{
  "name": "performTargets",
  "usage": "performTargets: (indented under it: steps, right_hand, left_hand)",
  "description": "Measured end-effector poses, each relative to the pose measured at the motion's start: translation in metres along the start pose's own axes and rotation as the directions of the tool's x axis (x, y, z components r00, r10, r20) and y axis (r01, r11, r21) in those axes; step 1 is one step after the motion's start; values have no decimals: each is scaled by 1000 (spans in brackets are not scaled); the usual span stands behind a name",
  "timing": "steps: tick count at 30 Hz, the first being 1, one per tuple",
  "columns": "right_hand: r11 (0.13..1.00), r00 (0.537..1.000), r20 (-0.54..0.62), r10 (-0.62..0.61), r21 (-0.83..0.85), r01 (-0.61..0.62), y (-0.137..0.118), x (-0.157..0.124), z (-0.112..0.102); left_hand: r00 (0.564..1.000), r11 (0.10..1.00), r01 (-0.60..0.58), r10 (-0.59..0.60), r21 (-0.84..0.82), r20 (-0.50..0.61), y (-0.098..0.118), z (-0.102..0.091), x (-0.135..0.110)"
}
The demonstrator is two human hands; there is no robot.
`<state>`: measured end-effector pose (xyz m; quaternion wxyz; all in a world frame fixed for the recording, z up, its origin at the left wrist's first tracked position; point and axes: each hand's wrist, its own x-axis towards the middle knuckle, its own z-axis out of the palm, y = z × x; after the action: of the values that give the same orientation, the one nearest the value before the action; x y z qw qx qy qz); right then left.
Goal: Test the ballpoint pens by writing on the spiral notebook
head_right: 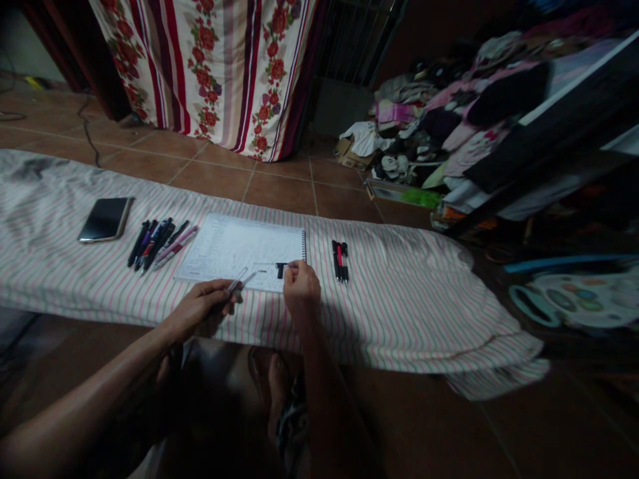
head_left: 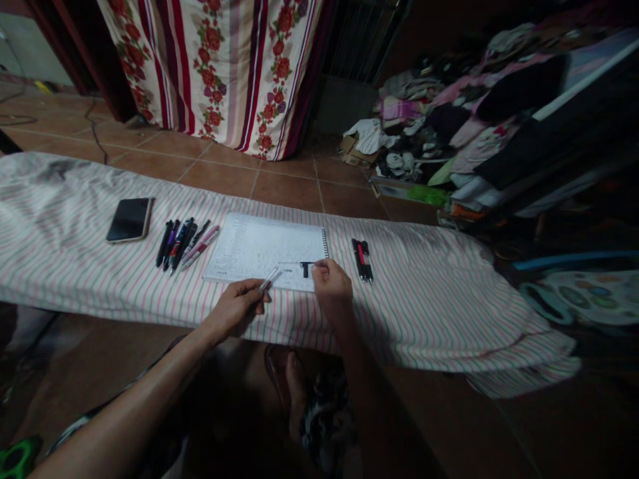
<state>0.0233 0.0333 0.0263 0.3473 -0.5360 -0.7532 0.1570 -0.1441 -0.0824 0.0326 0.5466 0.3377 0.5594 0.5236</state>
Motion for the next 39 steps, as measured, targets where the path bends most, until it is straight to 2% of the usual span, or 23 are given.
performTargets:
  steps: [2, 3, 5, 6, 9, 15, 19, 26, 30, 33, 35, 39]
  right_hand:
    - [991, 997, 58, 58, 115, -64, -6, -2, -1]
    - [972, 988, 123, 93, 202, -117, -10, -4, -1]
    - [883, 942, 303, 147, 390, -263, -19, -9, 2]
    - [823, 901, 404, 158, 451, -346, -24, -12, 4]
    - [701, 852, 494, 174, 545, -459, -37, -19, 14]
    - [589, 830, 529, 174, 620, -519, -46, -21, 23]
    - [565, 849, 508, 146, 661, -493, -44, -22, 23]
    - [517, 873, 468, 138, 718, -466, -48, -24, 25]
    - [466, 854, 506, 117, 732, -497, -52, -24, 23]
    - [407, 835, 536, 125, 739, -536, -52, -23, 24]
    - [414, 823, 551, 134, 724, -552, -51, -23, 25]
    - [527, 840, 525, 139, 678, -512, -47, -22, 27]
  left_hand:
    - [1000, 1000, 5, -5, 12, 16, 2, 0, -2]
    - [1000, 1000, 8, -9, 11, 17, 3, 1, -3]
    - [1000, 1000, 5, -5, -2, 21, 5, 1, -5]
    - [1000, 1000, -3, 3, -4, 26, 5, 2, -6]
    - [998, 999, -19, 17, 37, 53, 6, 3, -8]
    - [998, 998, 4, -9, 61, 68, -1, 3, -6]
    - [998, 999, -22, 21, 27, 54, -5, 2, -4]
    - [991, 996, 14, -25, 84, 128, -1, 0, -4]
    - [990, 997, -23, 12, 74, 144, 0, -2, -3]
    - [994, 997, -64, 60, 36, 93, -3, 0, -2]
    - [995, 996, -86, 85, 19, 60, -4, 1, -2]
    - [996, 996, -78, 76, 45, 46, -7, 3, -1]
